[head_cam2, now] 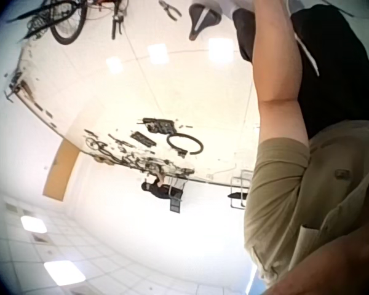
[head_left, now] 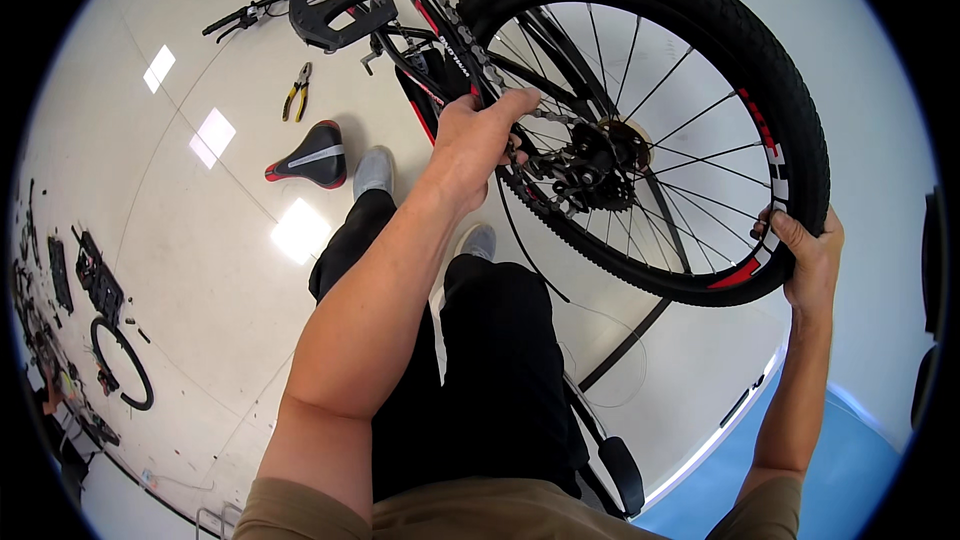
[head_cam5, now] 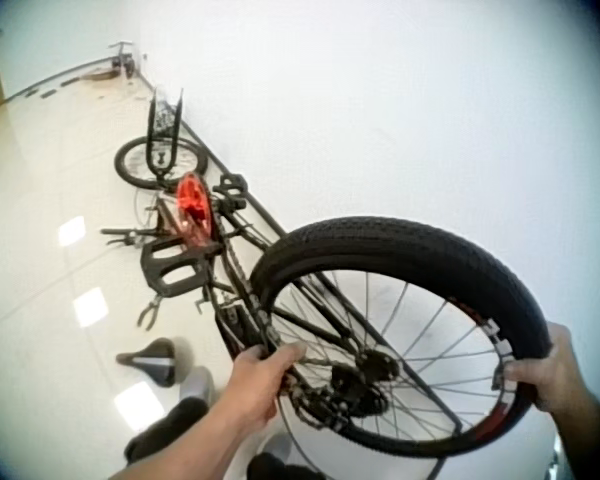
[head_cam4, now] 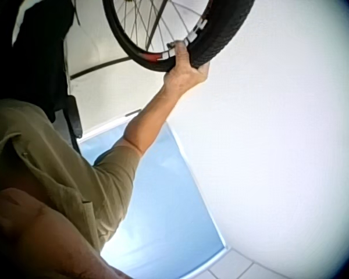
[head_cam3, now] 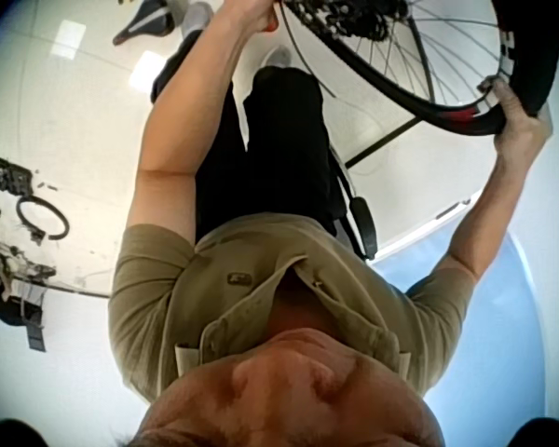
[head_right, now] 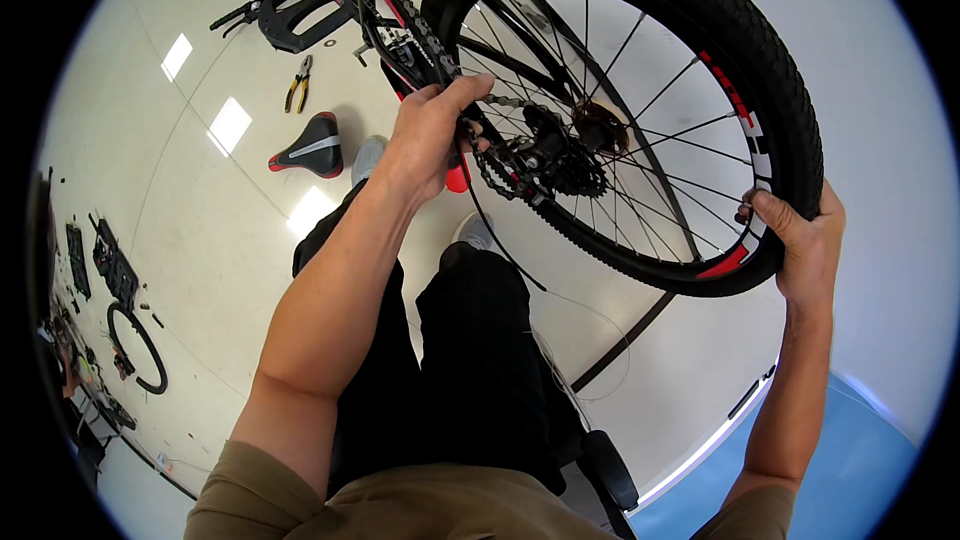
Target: The person installs the rear wheel onto a bicycle frame, aligns the cassette, and threads the chain through the derailleur. The person repeatedly removes and reattaches the wheel to adjust chain tension and alignment, then rotates the pedals to test chain movement.
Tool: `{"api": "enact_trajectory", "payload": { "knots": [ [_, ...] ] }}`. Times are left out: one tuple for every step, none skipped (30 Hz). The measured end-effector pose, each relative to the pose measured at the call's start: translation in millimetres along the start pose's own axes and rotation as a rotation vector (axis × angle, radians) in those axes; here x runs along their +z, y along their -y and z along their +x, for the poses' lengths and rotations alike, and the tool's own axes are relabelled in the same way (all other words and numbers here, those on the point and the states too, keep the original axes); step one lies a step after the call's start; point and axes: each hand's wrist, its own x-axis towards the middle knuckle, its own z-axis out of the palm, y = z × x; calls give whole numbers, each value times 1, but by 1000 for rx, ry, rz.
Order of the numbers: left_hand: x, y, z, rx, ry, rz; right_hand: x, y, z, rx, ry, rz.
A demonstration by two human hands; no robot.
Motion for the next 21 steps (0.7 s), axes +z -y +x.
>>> {"api": "enact_trajectory", "payload": {
  "knots": [
    [0, -2, -1, -3, -4, 11, 3, 0, -1, -14, -7, -5],
    [0, -4, -2, -8, -5, 21, 4, 0, -2, -28, -16, -13],
    [1, -6, -3, -17, -4, 23, 6, 1, -3, -41, -26, -20],
    [2, -7, -5, -26, -3, 25, 8, 3, -5, -33, -31, -19],
    [2, -8, -5, -33, -1, 30, 10, 6, -7, -32, -39, -27],
    [3, -9, -5, -27, 8, 24, 12, 10, -8, -31, -47, -35],
    [5, -11, -6, -22, 16, 18, 13, 15, -9, -29, -56, -43],
    [5, -10, -7, -17, 22, 13, 14, 17, -9, -1, -78, -47],
    [4, -9, -7, -15, 12, 22, 17, 19, -9, 7, -78, -44],
    [2, -9, -7, -12, 2, 32, 22, 21, -9, 15, -78, -41],
    [2, -9, -6, -6, -5, 38, 23, 24, -9, 18, -81, -40],
    [2, -9, -6, -12, -3, 38, 23, 23, -8, 3, -77, -40],
    [2, -9, -5, -17, -2, 39, 23, 22, -7, -13, -72, -40],
    [1, -8, -5, -23, -1, 37, 23, 20, -6, -29, -65, -41],
    [0, -7, -4, -21, -5, 32, 20, 15, -5, -48, -54, -42],
    [-2, -5, -3, -19, -9, 27, 13, 7, -6, -68, -42, -41],
    [0, -4, -1, -21, -4, 20, 5, 1, -7, -86, -36, -48],
    [-1, -6, 0, -11, 3, 18, 1, -5, -8, -102, -16, -20],
    [-2, -8, 1, -2, 10, 17, 0, -7, -8, -90, -23, 23],
    [-3, -11, 1, 4, 19, 15, -2, -9, -10, -74, -31, 63],
    [-5, -13, 1, 3, 19, 11, -2, -10, -10, -58, -41, 103]
  ]
}}
